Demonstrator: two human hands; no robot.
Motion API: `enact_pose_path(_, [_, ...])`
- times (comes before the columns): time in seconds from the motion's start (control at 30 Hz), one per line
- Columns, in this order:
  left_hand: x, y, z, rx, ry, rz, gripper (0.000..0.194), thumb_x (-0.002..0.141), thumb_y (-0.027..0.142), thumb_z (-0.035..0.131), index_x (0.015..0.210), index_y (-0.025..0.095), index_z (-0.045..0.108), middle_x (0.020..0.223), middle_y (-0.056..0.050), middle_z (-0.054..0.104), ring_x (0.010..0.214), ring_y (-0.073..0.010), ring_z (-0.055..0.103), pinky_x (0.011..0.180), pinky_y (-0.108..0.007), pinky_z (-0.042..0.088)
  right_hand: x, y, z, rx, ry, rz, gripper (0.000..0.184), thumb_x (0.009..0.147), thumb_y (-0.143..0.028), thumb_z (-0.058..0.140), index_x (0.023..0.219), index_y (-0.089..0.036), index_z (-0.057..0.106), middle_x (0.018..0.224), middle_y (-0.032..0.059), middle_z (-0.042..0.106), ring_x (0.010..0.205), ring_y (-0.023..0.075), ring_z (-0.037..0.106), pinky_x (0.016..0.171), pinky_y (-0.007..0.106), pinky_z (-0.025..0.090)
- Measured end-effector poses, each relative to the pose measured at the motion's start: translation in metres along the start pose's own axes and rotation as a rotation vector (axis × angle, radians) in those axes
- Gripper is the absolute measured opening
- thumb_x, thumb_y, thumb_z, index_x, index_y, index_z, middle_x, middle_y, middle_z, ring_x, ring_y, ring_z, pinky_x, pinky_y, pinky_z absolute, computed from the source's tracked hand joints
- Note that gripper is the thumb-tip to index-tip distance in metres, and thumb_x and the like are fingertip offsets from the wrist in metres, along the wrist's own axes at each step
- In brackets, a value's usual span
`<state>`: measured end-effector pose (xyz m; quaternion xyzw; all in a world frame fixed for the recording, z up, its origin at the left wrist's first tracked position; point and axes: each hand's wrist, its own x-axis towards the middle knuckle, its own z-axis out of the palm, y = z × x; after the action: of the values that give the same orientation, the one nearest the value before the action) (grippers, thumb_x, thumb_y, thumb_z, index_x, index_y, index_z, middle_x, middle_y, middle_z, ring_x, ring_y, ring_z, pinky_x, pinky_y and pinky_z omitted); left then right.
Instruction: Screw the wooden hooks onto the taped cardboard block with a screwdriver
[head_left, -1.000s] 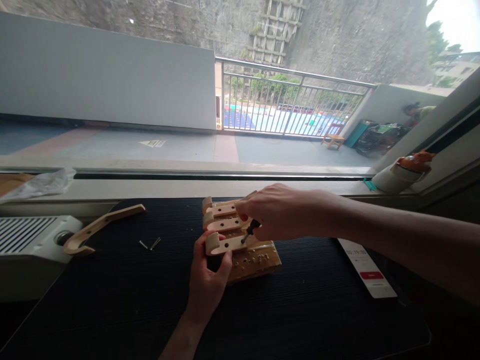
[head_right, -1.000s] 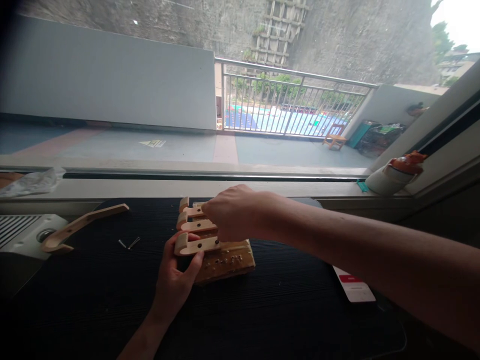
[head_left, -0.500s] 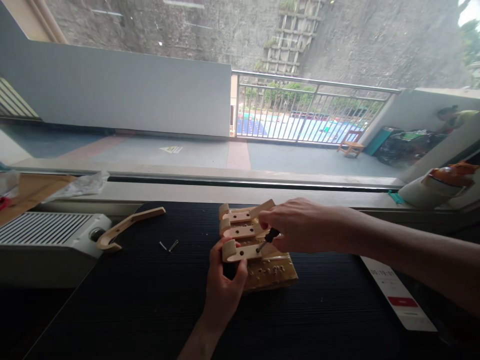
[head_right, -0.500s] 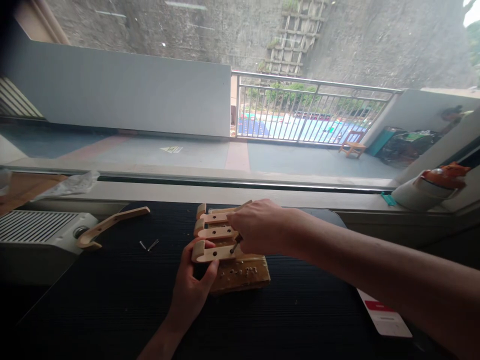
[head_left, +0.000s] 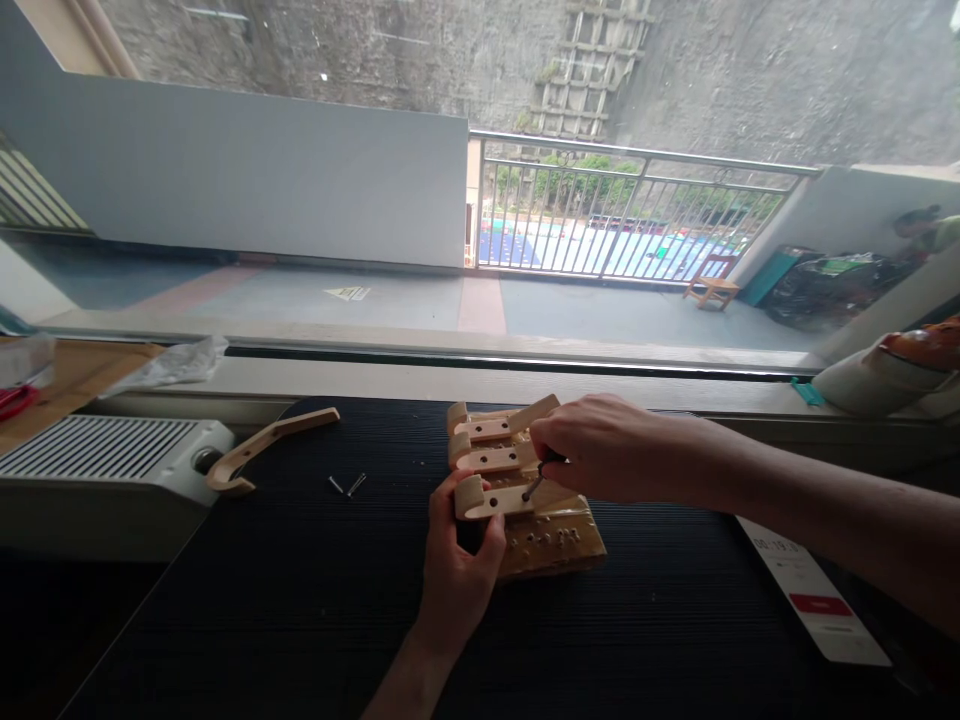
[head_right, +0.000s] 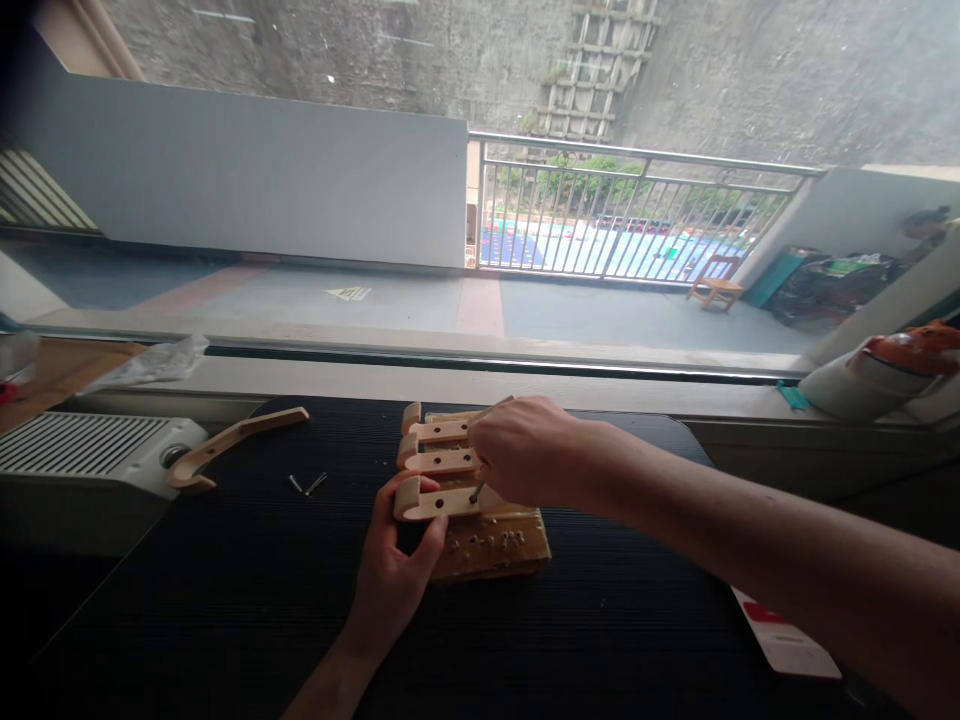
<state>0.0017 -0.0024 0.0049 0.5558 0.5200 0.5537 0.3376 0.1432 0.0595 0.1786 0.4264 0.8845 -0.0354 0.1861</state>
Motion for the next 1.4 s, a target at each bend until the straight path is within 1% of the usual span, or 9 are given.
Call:
enact_pose_path(0.07, [0.000,0.001,0.000,0.000,0.002,0.007,0.034,0.078,0.019,0.058,0.110,0.020,0.047,0.117,-0.007,0.051,0.113,-0.0208,0.048,0.101,-0.039,0.035,-0.003,-0.002,0.001,0.009,0.017,0.016,0.019,0.080,-0.023,0.044,0.073,-0.016,0.060,0.066,0.0041,0.058,0.057,0.0120,0.048,0.052,0.025,0.025])
enact_pose_path(0.2, [0.000,0.000,0.001,-0.002,0.010,0.031,0.034,0.078,0.018,0.058,0.110,0.020,0.046,0.119,-0.008,0.050,0.116,-0.0212,0.046,0.103,-0.040,0.033,-0.007,-0.008,0.000,0.017,-0.003,0.053,0.017,0.080,-0.023,0.046,0.075,-0.016,0.061,0.069,0.0044,0.060,0.059,0.0122,0.050,0.051,0.024,0.024])
enact_pose_path(0.3, [0.000,-0.001,0.001,-0.004,0.008,0.030,0.035,0.078,0.018,0.057,0.111,0.020,0.045,0.120,-0.008,0.050,0.116,-0.0214,0.046,0.103,-0.040,0.033,-0.006,-0.010,-0.001,0.014,0.004,0.038,0.016,0.080,-0.023,0.047,0.075,-0.016,0.061,0.068,0.0039,0.059,0.059,0.0122,0.051,0.051,0.024,0.024])
enact_pose_path(0.53, [0.000,-0.002,0.000,0.007,0.007,0.017,0.034,0.078,0.020,0.057,0.110,0.020,0.046,0.120,-0.008,0.050,0.116,-0.0223,0.047,0.102,-0.040,0.035,-0.004,-0.011,-0.009,0.019,-0.029,0.039,0.017,0.080,-0.020,0.046,0.073,-0.015,0.060,0.068,0.0036,0.059,0.060,0.0121,0.051,0.052,0.024,0.024])
enact_pose_path(0.93, [0.000,-0.002,0.000,0.002,0.008,-0.003,0.035,0.078,0.022,0.057,0.111,0.020,0.046,0.120,-0.008,0.051,0.116,-0.0226,0.048,0.102,-0.040,0.036,-0.006,-0.013,-0.010,0.013,-0.053,0.058,0.017,0.080,-0.021,0.045,0.074,-0.015,0.060,0.069,0.0036,0.059,0.062,0.0120,0.050,0.053,0.025,0.024])
enact_pose_path(1.4, [0.001,-0.003,0.002,0.015,0.012,0.003,0.036,0.078,0.021,0.057,0.112,0.020,0.045,0.120,-0.008,0.051,0.117,-0.0224,0.047,0.103,-0.040,0.034,-0.003,-0.013,-0.010,0.015,-0.049,0.059,0.019,0.080,-0.021,0.045,0.075,-0.015,0.062,0.068,0.0035,0.059,0.060,0.0118,0.049,0.052,0.026,0.023])
